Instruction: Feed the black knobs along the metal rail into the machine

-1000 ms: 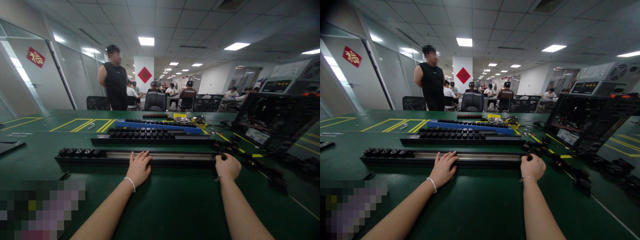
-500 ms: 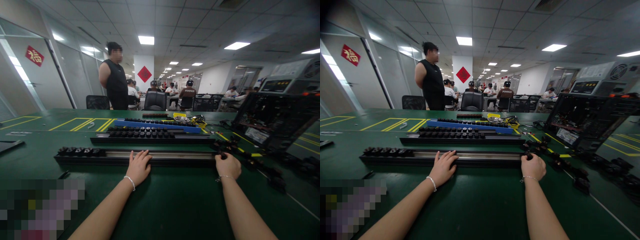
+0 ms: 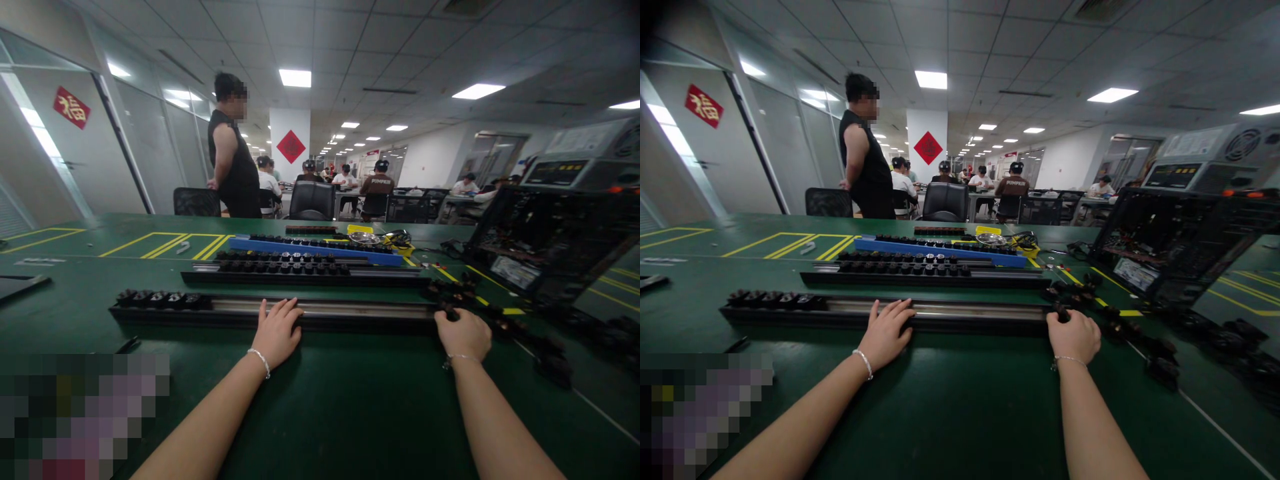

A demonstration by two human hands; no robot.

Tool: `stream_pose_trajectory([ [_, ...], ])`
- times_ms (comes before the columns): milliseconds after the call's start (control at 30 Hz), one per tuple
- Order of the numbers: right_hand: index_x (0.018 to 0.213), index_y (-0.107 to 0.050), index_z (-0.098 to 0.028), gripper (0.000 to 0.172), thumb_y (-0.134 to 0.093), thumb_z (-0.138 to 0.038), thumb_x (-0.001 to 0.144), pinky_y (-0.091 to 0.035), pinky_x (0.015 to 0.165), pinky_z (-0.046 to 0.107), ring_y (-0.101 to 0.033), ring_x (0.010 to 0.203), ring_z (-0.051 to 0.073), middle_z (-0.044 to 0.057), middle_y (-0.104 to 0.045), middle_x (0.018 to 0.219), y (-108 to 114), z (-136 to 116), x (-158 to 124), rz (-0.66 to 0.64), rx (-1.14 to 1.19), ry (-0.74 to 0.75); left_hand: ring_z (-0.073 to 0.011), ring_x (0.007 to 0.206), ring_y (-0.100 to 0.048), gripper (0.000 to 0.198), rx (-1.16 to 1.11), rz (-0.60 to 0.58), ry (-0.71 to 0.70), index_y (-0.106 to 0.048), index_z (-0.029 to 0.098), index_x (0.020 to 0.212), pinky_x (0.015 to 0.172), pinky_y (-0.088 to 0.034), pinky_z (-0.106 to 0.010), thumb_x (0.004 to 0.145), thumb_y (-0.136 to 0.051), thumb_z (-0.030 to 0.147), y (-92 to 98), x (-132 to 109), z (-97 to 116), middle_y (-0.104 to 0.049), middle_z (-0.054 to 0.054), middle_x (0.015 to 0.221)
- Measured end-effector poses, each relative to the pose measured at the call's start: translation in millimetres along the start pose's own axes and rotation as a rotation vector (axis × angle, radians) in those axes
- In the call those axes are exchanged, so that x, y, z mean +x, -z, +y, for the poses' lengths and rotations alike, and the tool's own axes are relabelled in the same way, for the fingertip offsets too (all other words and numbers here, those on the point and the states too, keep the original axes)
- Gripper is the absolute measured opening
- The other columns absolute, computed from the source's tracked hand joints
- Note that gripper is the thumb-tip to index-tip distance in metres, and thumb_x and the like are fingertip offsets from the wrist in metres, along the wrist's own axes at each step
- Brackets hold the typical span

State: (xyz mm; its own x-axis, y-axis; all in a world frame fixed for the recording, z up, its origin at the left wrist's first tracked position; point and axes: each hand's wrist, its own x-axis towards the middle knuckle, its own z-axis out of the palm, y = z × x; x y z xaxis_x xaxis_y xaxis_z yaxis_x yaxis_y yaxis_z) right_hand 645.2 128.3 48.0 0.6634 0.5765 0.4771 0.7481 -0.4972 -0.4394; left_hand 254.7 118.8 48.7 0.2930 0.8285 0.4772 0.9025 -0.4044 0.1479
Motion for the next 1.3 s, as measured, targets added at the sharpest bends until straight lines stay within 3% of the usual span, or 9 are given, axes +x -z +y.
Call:
stream_pose_trajectory([
  [200, 0.108, -0.062, -0.014, 0.05, -0.045, -0.046, 0.074, -0.043, 0.082, 0.042, -0.053, 0.101, 0.031, 0.014, -0.062, 0.106, 3.8, 1.7, 3.2, -0.096, 0.031, -0.106, -0.0246, 0.124, -0.042, 0.03, -0.001, -0.004, -0.002, -0.057, 0.029, 0.108, 0.108, -0.009, -0.06, 0.08, -0.048, 0.027, -0.8, -0.5, -0.7, -0.051, -0.002, 0.133],
  [867, 0.1, -0.064, -0.017, 0.044, -0.049, -0.045, 0.07, -0.045, 0.079, 0.041, -0.056, 0.09, 0.028, 0.013, -0.062, 0.098, 0.8, 10.3, 7.4, -0.011, 0.196, -0.227, -0.0254, 0.123, -0.043, 0.031, -0.011, -0.007, 0.012, -0.059, 0.029, 0.107, 0.108, -0.01, -0.06, 0.078, -0.049, 0.025, 0.2, -0.2, 0.2, -0.051, -0.002, 0.133],
  [1133, 0.109, -0.06, -0.017, 0.05, -0.052, -0.044, 0.067, -0.046, 0.08, 0.043, -0.056, 0.095, 0.031, 0.014, -0.061, 0.106, 6.9, 10.3, 17.0, -0.116, 0.198, -0.343, -0.0254, 0.123, -0.043, 0.03, -0.018, -0.004, 0.014, -0.059, 0.028, 0.106, 0.108, -0.01, -0.06, 0.078, -0.049, 0.025, 0.7, 0.5, 0.6, -0.052, -0.003, 0.132],
  [1300, 0.106, -0.06, -0.018, 0.049, -0.057, -0.043, 0.064, -0.046, 0.08, 0.042, -0.057, 0.093, 0.03, 0.014, -0.062, 0.102, 7.8, 15.6, 27.9, -0.201, 0.174, -0.316, -0.0254, 0.123, -0.043, 0.029, -0.023, -0.003, 0.015, -0.059, 0.028, 0.105, 0.108, -0.01, -0.06, 0.078, -0.048, 0.025, 2.0, 0.3, 1.4, -0.052, -0.003, 0.132],
])
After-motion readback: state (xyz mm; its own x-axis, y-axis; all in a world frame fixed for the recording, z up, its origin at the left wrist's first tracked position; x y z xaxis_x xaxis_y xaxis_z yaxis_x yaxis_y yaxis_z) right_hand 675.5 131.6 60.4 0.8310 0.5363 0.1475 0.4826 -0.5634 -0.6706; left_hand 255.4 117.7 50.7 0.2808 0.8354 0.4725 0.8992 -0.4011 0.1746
